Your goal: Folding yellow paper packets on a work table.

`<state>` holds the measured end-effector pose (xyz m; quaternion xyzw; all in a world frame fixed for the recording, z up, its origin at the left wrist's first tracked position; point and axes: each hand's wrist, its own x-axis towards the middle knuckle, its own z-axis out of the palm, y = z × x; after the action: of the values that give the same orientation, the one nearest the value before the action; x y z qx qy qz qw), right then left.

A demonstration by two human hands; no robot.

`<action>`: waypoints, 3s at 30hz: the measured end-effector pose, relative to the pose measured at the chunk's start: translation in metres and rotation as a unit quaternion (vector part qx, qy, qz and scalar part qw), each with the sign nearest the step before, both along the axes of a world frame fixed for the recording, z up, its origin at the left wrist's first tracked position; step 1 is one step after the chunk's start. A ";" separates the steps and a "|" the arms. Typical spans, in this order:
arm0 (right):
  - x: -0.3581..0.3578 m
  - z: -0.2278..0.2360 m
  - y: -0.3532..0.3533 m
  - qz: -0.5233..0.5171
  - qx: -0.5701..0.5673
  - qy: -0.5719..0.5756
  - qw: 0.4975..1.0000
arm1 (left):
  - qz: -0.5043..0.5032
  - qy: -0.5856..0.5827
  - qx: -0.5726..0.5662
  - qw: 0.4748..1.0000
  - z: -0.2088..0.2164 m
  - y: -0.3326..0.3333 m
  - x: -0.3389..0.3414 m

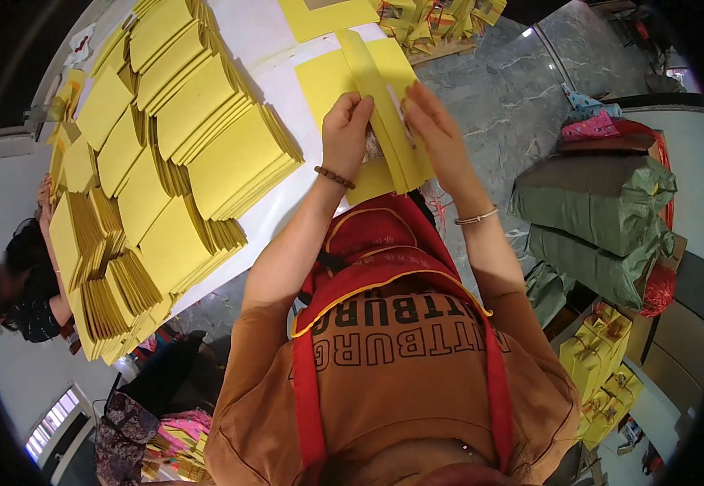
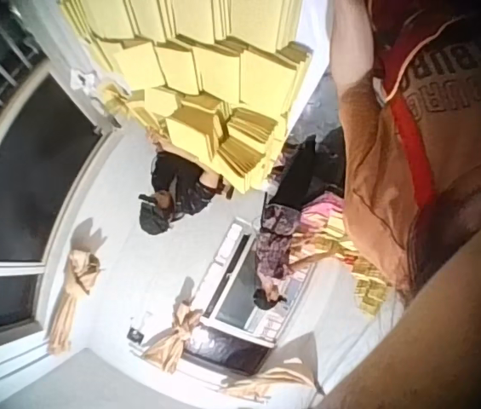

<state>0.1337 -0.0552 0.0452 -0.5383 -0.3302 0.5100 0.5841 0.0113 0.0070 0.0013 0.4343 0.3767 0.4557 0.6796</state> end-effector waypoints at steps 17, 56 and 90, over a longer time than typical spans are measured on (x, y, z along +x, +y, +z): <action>-0.009 -0.008 -0.005 0.122 0.035 -0.019 0.992 | -0.051 -0.088 -0.037 0.994 0.013 0.001 -0.004; -0.004 -0.027 -0.010 0.125 0.046 -0.096 0.986 | -0.006 0.058 0.101 0.993 -0.010 -0.001 0.004; -0.003 -0.025 -0.011 0.134 0.034 -0.084 0.987 | 0.084 0.015 0.189 0.978 -0.017 0.000 0.005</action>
<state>0.1306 -0.0665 0.0200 -0.5097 -0.4645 0.5250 0.4989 0.0166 0.0065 -0.0157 0.5287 0.3293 0.5670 0.5391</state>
